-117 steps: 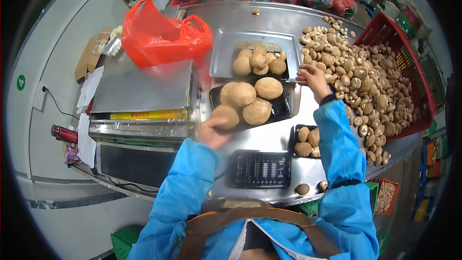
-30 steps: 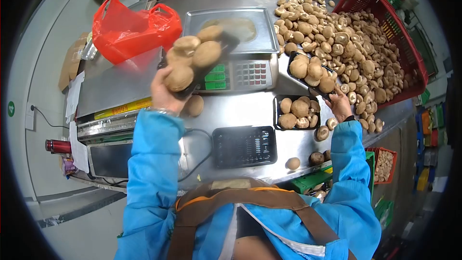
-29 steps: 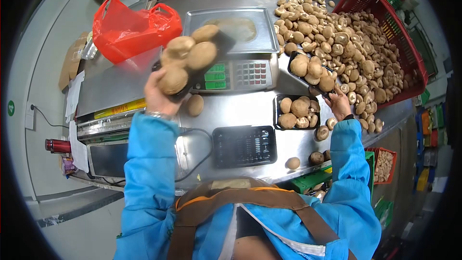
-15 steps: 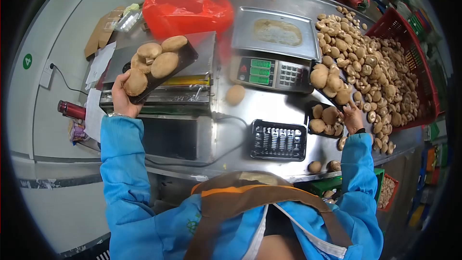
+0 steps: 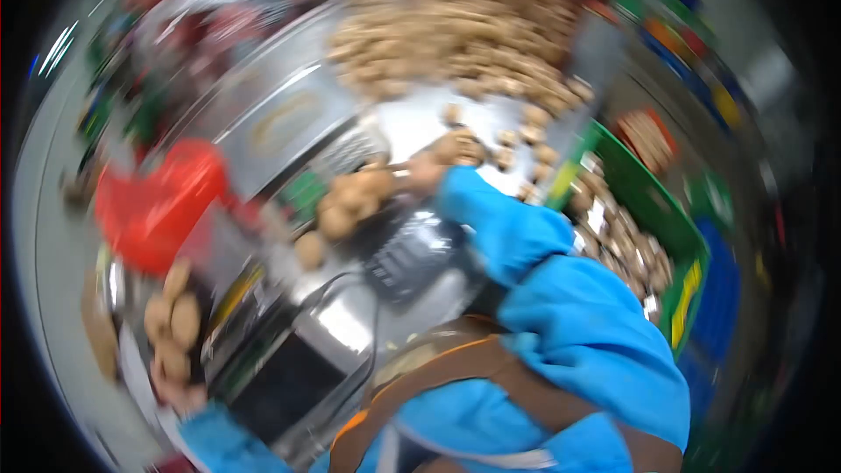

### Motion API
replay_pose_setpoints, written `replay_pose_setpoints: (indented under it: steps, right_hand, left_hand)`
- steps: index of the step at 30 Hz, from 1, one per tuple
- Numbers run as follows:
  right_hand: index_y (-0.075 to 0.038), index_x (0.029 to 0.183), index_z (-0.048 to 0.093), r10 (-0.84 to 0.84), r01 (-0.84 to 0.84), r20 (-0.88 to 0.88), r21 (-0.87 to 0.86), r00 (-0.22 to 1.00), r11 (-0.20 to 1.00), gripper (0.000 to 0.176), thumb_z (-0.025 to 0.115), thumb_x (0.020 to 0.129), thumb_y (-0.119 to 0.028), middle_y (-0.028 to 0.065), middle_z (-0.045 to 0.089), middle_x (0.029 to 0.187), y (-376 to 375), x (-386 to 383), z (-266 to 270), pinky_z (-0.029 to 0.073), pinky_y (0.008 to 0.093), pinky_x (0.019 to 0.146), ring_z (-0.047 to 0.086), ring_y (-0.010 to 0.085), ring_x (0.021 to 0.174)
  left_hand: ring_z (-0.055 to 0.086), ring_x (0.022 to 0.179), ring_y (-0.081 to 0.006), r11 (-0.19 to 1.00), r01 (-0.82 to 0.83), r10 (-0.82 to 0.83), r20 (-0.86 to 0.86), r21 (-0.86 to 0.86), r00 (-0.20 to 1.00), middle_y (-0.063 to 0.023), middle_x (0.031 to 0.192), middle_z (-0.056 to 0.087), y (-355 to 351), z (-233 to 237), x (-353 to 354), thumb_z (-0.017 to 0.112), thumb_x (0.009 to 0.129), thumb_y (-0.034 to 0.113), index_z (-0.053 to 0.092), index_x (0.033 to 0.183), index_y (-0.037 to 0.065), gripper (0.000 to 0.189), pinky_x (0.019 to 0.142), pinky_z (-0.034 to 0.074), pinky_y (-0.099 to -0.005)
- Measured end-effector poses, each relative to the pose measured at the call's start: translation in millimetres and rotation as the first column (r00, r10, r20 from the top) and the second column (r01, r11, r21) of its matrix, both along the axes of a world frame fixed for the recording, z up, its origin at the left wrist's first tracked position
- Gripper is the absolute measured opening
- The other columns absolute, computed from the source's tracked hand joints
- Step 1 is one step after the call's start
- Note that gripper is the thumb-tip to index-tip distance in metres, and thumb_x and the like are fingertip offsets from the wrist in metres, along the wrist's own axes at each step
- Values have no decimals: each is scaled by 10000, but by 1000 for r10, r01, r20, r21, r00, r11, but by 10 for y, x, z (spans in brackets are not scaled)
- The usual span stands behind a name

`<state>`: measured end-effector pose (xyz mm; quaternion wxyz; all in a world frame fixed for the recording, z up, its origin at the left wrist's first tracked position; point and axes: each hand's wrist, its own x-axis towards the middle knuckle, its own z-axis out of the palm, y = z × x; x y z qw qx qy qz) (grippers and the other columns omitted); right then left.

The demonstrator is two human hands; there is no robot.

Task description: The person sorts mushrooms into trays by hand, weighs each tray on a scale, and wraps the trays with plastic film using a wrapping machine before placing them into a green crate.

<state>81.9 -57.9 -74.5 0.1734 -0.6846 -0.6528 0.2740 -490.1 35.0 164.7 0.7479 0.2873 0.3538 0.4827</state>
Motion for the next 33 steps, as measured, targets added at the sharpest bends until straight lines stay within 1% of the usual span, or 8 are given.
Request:
replay_pose_setpoints:
  steps: [3, 12, 18, 20, 24, 26, 30, 33]
  right_hand:
    - [-107, 1249, 500, -440, 395, -619, -218, 651, 892, 605, 595, 690, 102, 124, 636, 971, 64, -167, 184, 567, 328, 572, 641, 237, 796]
    - [-48, 1047, 605, -542, 573, -195, 186, 818, 798, 359, 612, 707, -162, 161, 620, 953, -772, -545, 1389, 480, 374, 747, 601, 304, 862]
    - [30, 1013, 596, -885, 951, -462, 246, -53, -186, 391, 608, 775, -280, 206, 615, 984, -3034, 1152, 766, 476, 287, 735, 609, 199, 878]
    - [40, 998, 610, -984, 984, 37, 6, -177, -177, 633, 533, 735, -531, 255, 606, 1000, -3563, 963, 1039, 455, 375, 788, 577, 366, 962]
    - [-19, 1128, 553, -780, 750, -481, -661, -400, 22, 675, 744, 654, -461, 105, 583, 974, -3980, 1339, -206, 449, 339, 684, 544, 231, 842]
    - [-45, 1150, 534, -768, 768, -383, -604, -514, -213, 677, 752, 653, -450, 102, 581, 941, -3825, 1074, 124, 442, 334, 698, 538, 220, 850]
    - [-57, 1147, 547, -438, 828, -779, -546, -448, 124, 457, 681, 758, -258, 104, 603, 1069, -3956, 1300, -273, 468, 374, 856, 558, 218, 1010]
    - [-45, 1189, 523, -644, 866, -640, -494, -419, -72, 437, 644, 789, -175, 96, 580, 1123, -3713, 901, 362, 466, 348, 862, 549, 208, 1029]
  left_hand:
    - [468, 1159, -293, 998, -56, 52, -85, -37, 995, -150, 1277, 468, 121, -45, -170, 466, 825, 313, 441, 1254, 0, 532, 997, 372, -417]
    - [534, 1010, -285, 887, -51, 286, -458, 460, 842, -188, 1183, 502, 14, 54, -112, 572, 789, 173, 514, 1139, 32, 382, 803, 498, -393]
    - [537, 996, -272, 893, -128, 315, -396, 432, 862, -187, 1167, 508, 13, -25, -118, 560, 818, 190, 520, 1114, 26, 341, 814, 490, -365]
    - [542, 988, -272, 819, -14, 357, -490, 574, 795, -175, 1145, 524, 9, -123, -147, 566, 809, 162, 536, 1094, 25, 318, 837, 480, -370]
    - [554, 948, -245, 899, -75, 304, -492, 431, 816, -125, 1051, 575, -308, 141, 480, 587, 786, 189, 565, 1020, 48, 275, 833, 467, -378]
    - [467, 1162, -277, 919, 357, -343, -106, 167, 933, -136, 1272, 478, -282, 107, 535, 483, 822, 316, 439, 1254, -3, 539, 998, 372, -405]
    - [493, 1130, -276, 998, 36, -27, -160, 52, 987, -123, 1234, 510, -356, 78, 594, 516, 813, 305, 455, 1225, 15, 508, 987, 380, -412]
    - [546, 1050, -274, 997, 1, 7, -100, 83, 995, -127, 1148, 556, -508, 96, 663, 538, 794, 260, 498, 1150, 10, 437, 934, 430, -401]
